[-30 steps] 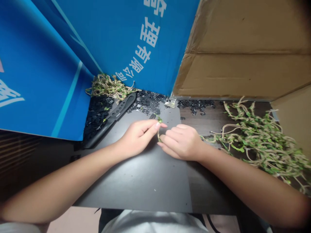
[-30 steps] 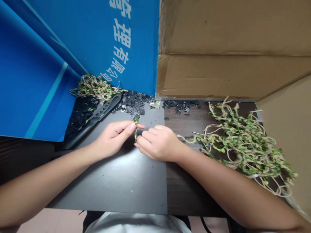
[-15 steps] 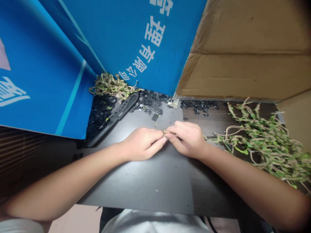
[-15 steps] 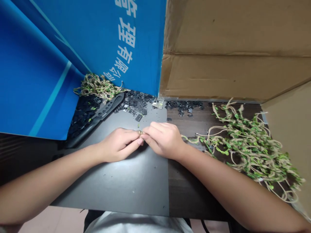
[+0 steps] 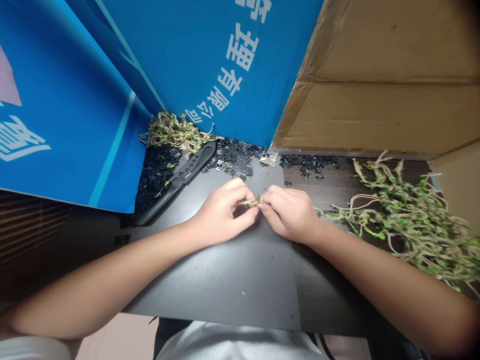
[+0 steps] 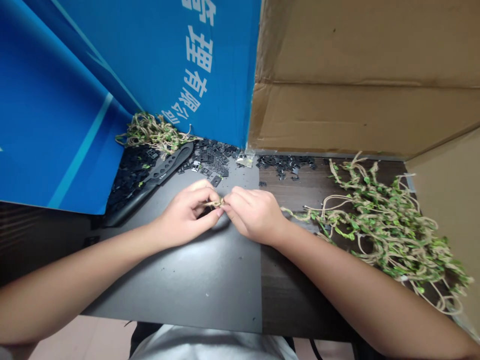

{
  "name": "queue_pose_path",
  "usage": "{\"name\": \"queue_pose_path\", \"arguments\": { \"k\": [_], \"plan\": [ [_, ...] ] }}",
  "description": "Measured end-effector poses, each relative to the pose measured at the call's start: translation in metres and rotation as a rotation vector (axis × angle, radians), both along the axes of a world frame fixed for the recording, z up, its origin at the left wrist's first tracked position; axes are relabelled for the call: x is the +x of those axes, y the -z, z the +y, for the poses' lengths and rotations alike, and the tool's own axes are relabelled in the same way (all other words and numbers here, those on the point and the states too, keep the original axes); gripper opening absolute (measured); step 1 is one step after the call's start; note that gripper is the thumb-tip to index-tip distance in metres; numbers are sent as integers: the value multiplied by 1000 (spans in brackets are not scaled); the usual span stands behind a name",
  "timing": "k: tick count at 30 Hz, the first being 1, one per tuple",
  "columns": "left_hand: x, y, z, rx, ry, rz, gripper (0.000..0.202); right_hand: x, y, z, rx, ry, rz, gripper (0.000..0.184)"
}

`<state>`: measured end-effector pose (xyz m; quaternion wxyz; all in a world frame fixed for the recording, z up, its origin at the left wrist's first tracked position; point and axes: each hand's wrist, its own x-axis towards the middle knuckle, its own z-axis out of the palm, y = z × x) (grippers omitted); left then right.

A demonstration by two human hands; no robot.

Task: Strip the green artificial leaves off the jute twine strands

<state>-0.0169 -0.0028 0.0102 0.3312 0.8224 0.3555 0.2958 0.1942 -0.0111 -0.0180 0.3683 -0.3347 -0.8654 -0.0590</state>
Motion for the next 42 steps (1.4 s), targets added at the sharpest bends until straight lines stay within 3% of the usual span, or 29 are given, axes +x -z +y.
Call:
{"name": "queue_pose_path", "arguments": {
  "k": [8, 12, 17, 25, 30, 37, 42],
  "plan": [
    [3, 5, 0, -57, 5, -147, 3, -2, 0, 0, 22, 58, -9, 27],
    [5, 8, -4, -180, -53, -183, 2, -3, 0, -1, 39, 83, -21, 28],
    [5, 11, -6, -326, -100, -325, 22, -2, 1, -2, 68, 88, -60, 28],
    [-3, 13, -3, 95, -148, -67, 10, -4, -2, -5, 46, 63, -60, 28],
    [-7, 11, 0, 347, -61, -10, 7, -2, -4, -7, -51, -14, -11, 26],
    [-11, 12, 1, 409, -11, -13, 24, 2, 1, -2, -235, -63, 193, 12],
    [-10, 11, 2, 416, 42, -13, 19, 3, 7, -1, -275, -37, 229, 9]
  ]
}}
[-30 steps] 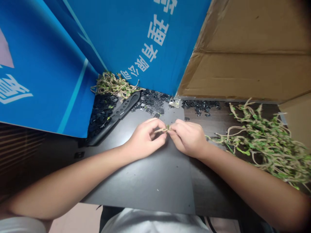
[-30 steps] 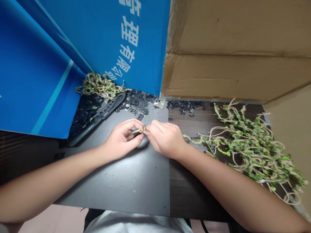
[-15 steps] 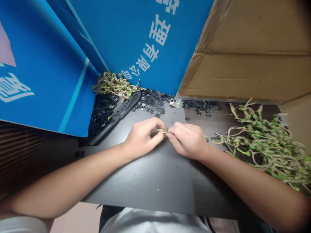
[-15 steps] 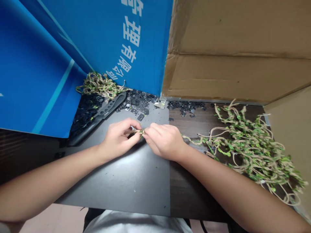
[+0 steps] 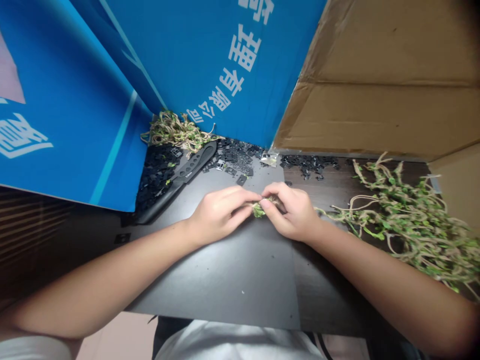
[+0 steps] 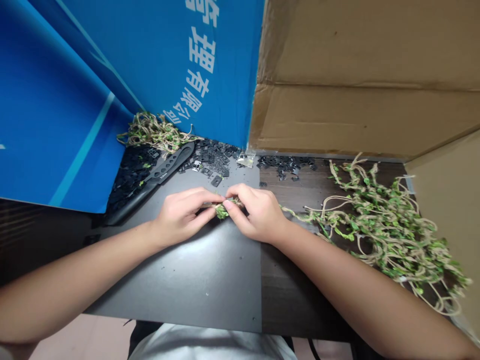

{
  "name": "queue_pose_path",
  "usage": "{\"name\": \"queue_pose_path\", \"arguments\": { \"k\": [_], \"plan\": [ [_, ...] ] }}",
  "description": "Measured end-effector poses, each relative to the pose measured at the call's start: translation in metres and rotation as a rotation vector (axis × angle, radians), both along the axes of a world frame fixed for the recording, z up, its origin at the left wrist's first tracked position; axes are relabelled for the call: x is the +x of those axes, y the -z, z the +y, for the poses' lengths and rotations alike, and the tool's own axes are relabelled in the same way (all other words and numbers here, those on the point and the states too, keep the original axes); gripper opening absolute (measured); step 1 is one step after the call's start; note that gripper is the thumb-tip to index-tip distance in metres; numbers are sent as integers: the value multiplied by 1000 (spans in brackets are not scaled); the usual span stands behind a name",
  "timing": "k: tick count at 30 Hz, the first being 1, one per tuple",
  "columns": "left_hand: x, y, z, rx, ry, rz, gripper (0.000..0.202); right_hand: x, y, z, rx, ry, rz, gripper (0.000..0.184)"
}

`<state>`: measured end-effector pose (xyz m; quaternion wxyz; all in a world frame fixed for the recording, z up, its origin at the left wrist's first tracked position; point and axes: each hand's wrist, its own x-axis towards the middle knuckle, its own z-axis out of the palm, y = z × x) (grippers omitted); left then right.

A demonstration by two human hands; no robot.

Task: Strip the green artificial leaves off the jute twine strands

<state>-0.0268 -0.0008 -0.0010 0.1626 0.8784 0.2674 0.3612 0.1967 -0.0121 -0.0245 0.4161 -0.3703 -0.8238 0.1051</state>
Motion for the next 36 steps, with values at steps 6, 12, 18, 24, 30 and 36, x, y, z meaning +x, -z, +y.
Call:
{"name": "queue_pose_path", "arguments": {
  "k": [6, 12, 18, 24, 30, 36],
  "plan": [
    [4, -5, -1, -77, -70, -34, 10, 2, -4, 2, 75, -33, 110, 18],
    [7, -5, -4, -185, -121, -67, 7, 0, -8, 0, 188, -11, -74, 16],
    [9, -6, -4, -325, -123, -54, 4, -3, -7, -1, 271, 12, -79, 8],
    [10, -9, 1, -699, -31, -116, 19, 1, -9, 3, 349, 39, -106, 10],
    [9, -14, 2, -1178, 147, -208, 41, 2, -11, 5, 395, 70, -137, 11],
    [12, -11, 3, -1252, 72, -312, 46, 5, -14, 0, 447, 157, -223, 17]
  ]
}}
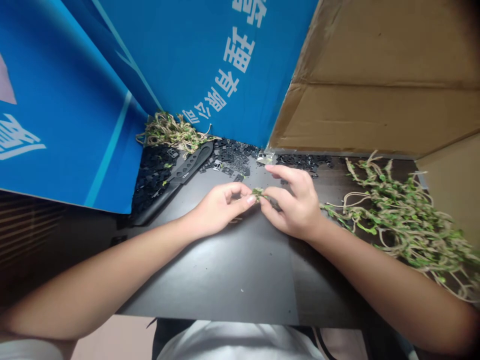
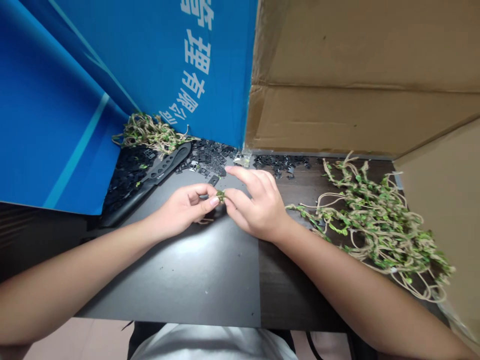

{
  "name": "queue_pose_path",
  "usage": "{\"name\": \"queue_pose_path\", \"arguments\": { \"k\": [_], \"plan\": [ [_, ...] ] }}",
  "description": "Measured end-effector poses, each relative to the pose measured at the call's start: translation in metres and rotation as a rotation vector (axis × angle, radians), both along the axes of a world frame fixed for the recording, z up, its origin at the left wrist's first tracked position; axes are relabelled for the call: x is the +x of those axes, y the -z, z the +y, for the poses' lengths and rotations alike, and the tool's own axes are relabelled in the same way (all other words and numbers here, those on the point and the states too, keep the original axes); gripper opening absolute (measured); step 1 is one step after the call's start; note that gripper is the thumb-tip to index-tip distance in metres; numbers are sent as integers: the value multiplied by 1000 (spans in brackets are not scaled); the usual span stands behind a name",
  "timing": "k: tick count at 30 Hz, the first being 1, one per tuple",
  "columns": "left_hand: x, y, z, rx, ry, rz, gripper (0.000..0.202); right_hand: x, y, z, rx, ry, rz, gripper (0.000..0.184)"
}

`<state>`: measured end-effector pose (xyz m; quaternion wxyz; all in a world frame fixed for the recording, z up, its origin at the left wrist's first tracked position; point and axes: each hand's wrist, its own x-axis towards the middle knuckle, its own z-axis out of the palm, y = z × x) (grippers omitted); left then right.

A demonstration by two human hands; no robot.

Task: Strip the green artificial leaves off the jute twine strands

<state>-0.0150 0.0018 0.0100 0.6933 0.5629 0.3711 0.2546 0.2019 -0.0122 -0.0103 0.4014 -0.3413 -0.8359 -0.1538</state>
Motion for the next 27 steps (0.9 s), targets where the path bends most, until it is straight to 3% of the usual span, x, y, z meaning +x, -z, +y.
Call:
{"name": "queue_pose_path", "arguments": {
  "k": [6, 11, 20, 27],
  "plan": [
    [1, 3, -1, 184, -90, 36, 38, -5, -17, -8, 7, 12, -169, 9],
    [2, 3, -1, 233, -83, 57, 23, -12, -27, -20, -204, 101, -125, 5],
    [5, 10, -8, 762, -87, 290, 3, -13, -19, -38, -400, 90, 52, 6],
    [6, 15, -8, 775, -138, 346, 8, -12, -12, -36, -447, -18, 110, 12]
  ]
}}
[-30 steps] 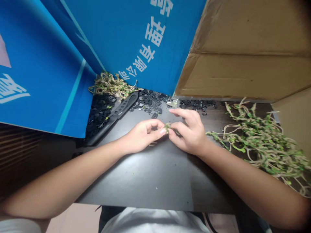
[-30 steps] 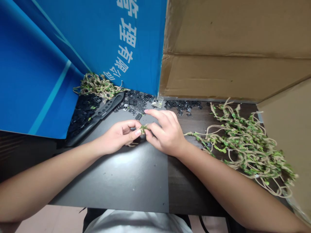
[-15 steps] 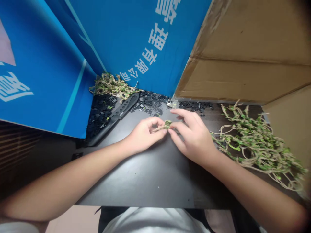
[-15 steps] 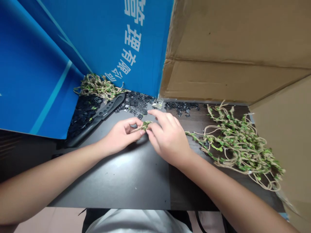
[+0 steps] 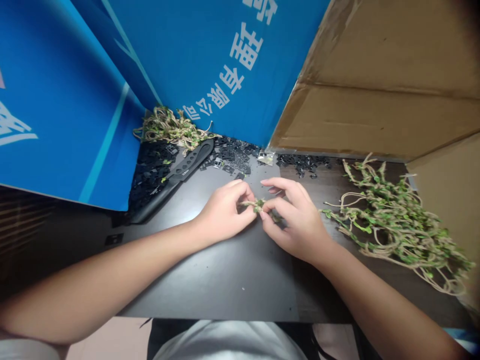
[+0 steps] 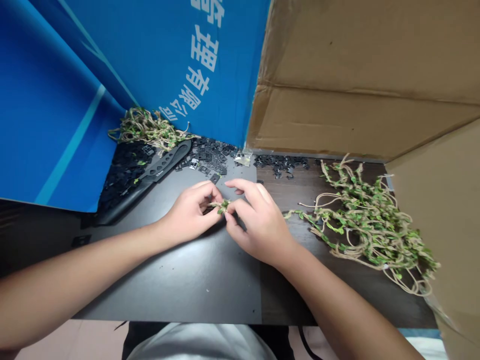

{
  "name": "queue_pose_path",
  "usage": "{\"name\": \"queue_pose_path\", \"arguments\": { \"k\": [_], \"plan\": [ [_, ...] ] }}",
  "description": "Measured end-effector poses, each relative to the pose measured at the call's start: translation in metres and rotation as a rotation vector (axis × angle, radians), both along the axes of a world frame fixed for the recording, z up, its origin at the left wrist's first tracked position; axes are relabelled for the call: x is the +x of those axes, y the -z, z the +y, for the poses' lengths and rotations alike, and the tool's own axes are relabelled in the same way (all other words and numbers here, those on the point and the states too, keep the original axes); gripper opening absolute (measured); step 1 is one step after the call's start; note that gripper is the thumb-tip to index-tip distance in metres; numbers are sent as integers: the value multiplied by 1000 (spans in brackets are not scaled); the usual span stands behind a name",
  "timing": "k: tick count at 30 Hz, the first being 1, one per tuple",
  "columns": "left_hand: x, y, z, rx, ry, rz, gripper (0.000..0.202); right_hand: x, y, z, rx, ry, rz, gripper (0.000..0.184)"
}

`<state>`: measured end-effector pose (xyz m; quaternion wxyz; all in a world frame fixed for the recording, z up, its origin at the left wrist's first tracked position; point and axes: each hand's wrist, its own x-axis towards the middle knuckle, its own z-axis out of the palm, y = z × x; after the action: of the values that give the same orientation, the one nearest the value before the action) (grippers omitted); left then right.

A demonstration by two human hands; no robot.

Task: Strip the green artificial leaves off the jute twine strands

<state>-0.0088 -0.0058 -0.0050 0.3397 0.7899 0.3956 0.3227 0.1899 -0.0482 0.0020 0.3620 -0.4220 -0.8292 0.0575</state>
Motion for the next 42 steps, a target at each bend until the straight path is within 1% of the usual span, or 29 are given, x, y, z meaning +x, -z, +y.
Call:
{"name": "queue_pose_path", "arguments": {
  "k": [2, 7, 10, 12, 15, 19, 21, 22, 24, 26, 31, 38, 40, 42],
  "plan": [
    [0, 0, 0, 2, 1, -6, 8, 1, -1, 0, -57, -32, 52, 11],
    [-3, -3, -1, 38, 44, 11, 6, 4, -5, 1, -339, -74, 255, 10],
    [-4, -4, -1, 69, 112, -6, 11, 8, -7, 2, -402, -102, 287, 11],
    [-4, -3, -2, 103, 168, -37, 9, 11, -9, 3, -414, -112, 287, 12],
    [-5, -2, -3, 135, 202, -61, 6, 13, -10, 2, -392, -111, 279, 12],
    [-5, -1, -4, 117, 140, -65, 5, 12, -7, 0, -316, -53, 195, 5],
    [-5, 0, -5, 112, 110, -63, 6, 11, -3, -1, -256, -13, 129, 14],
    [-5, 0, -5, 111, 103, -61, 6, 10, -1, -1, -223, 3, 104, 15],
    [-4, 0, -5, 110, 100, -54, 6, 9, 1, -2, -171, 26, 80, 8],
    [-4, 0, -5, 110, 97, -37, 5, 8, 1, -2, -174, 31, 96, 4],
    [-4, -2, -7, 130, 87, 34, 8, 4, -7, -6, -220, 50, 143, 10],
    [-5, -2, -8, 153, 91, 67, 11, 0, -10, -10, -214, 65, 52, 15],
    [-5, -2, -8, 163, 84, 65, 9, 0, -9, -11, -186, 97, 12, 13],
    [-5, -2, -7, 171, 71, 59, 8, 1, -9, -11, -147, 138, -24, 8]
  ]
}}
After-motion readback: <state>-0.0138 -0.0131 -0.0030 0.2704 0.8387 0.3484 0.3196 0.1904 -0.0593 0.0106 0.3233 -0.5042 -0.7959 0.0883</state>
